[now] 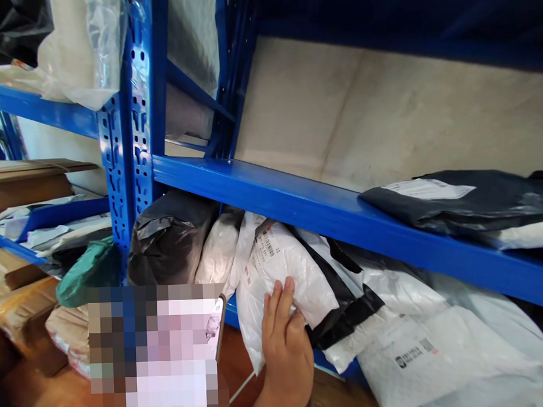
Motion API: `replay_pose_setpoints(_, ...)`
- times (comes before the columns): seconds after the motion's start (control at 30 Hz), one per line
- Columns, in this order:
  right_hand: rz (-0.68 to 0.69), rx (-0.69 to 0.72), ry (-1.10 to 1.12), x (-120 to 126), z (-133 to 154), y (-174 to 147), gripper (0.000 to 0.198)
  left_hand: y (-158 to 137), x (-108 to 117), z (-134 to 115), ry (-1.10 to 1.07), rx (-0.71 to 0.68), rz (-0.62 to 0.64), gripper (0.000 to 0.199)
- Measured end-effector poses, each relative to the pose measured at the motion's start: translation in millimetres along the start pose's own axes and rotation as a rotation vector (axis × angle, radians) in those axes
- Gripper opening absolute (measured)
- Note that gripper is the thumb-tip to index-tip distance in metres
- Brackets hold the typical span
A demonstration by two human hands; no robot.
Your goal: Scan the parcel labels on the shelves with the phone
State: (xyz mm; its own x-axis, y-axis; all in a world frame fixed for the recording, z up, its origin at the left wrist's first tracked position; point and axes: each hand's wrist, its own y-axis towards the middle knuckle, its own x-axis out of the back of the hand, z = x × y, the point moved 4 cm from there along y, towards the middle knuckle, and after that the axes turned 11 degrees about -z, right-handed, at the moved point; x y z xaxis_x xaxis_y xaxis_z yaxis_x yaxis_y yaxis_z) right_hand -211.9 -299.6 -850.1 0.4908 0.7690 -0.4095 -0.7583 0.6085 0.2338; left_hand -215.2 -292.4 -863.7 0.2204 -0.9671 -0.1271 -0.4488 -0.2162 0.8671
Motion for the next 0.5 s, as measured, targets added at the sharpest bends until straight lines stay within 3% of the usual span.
replay_pose_setpoints(0.23,-0.218,0.107,-0.214,-3.5,1.1,-1.4,0.058,-3.0,-3.2,2.5,-0.018,0.019,0.043,0.029)
replay_pose_setpoints(0.37,-0.248,0.141,-0.282,-12.2,2.9,-5.3,0.054,-1.8,-1.1,1.5,-0.022,0.030,0.084,0.023)
replay_pose_setpoints(0.5,-0.226,0.161,-0.300,-24.6,6.5,-13.5,0.069,3.0,4.0,-2.1,-0.035,0.023,0.131,0.030)
